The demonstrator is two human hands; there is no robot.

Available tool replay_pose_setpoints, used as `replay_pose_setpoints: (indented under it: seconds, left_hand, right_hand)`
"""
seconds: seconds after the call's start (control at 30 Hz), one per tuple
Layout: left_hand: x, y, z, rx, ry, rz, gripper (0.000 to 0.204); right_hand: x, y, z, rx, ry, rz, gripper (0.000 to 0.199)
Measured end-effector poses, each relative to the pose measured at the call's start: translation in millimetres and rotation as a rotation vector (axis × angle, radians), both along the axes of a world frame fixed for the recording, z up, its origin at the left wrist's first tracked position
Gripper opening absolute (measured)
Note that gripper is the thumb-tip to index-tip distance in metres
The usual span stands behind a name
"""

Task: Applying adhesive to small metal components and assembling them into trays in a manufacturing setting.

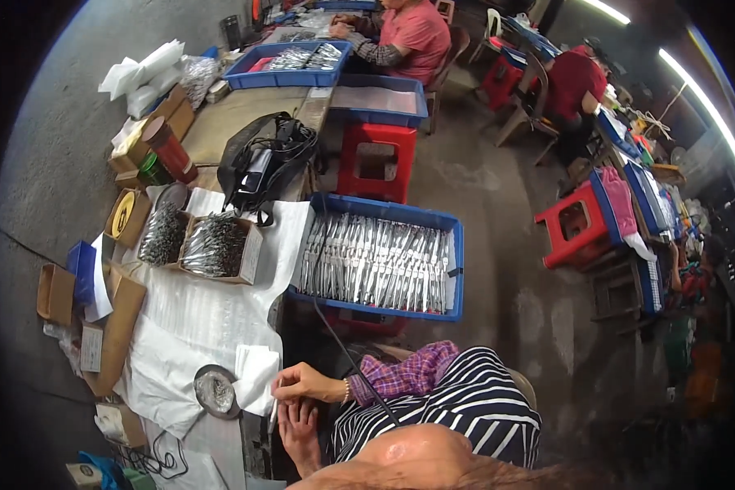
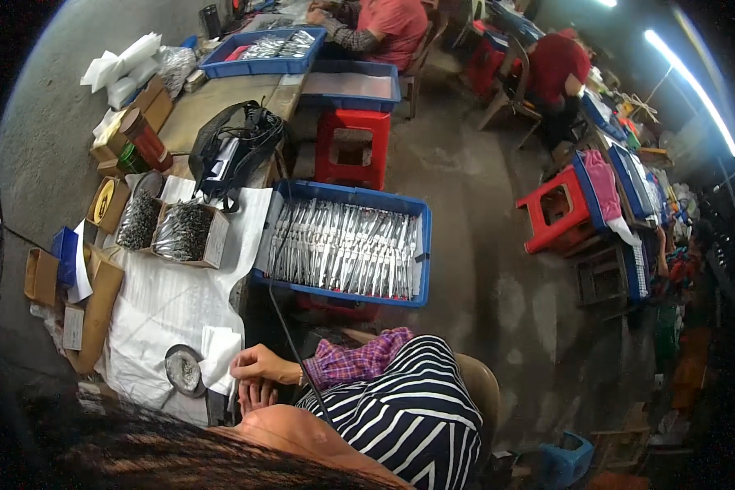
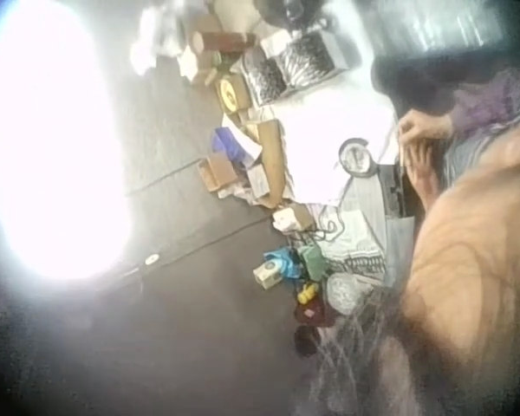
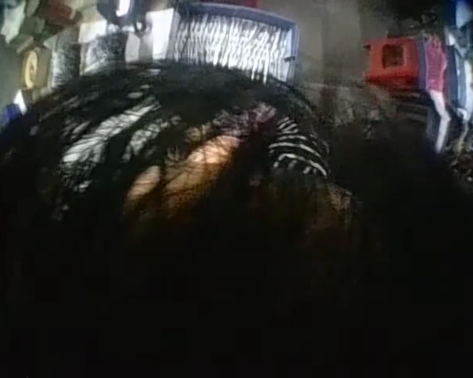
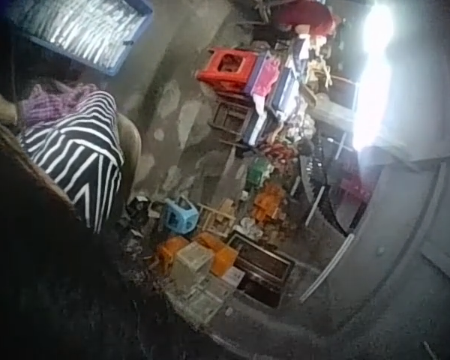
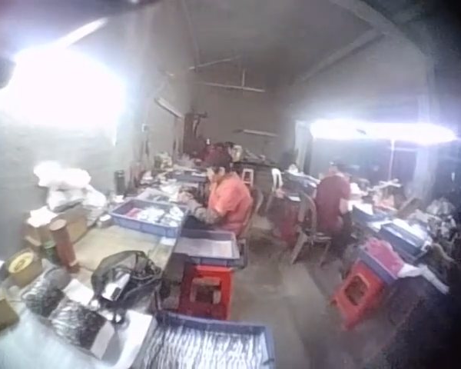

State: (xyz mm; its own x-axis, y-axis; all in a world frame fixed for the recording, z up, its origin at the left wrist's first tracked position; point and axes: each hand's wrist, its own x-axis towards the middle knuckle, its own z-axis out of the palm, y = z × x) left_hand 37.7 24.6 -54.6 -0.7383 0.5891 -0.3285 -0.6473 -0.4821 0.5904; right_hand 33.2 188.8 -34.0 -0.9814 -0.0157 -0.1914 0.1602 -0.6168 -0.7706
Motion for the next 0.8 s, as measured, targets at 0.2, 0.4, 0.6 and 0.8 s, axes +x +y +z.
replay_pose_setpoints:
  seconds: [0.2,0.4,0.6,0.8]
  left_hand:
    - [0,50,41,-0.095,0.05,-0.17,0.047]
    - [25,-4,22,-0.222,0.083,-0.157,0.046]
    - [11,-10,20,-0.351,0.111,-0.16,0.045]
    - [0,-17,17,-0.471,0.139,-0.169,0.045]
  right_hand:
    - [-11,-22,7,0.35,0.416,-0.189,0.012]
    - [-30,-32,18,0.583,0.801,-0.241,0.011]
    - [-29,-34,33,0.537,0.784,-0.137,0.01]
    - [-23,-26,31,0.482,0.59,-0.043,0.012]
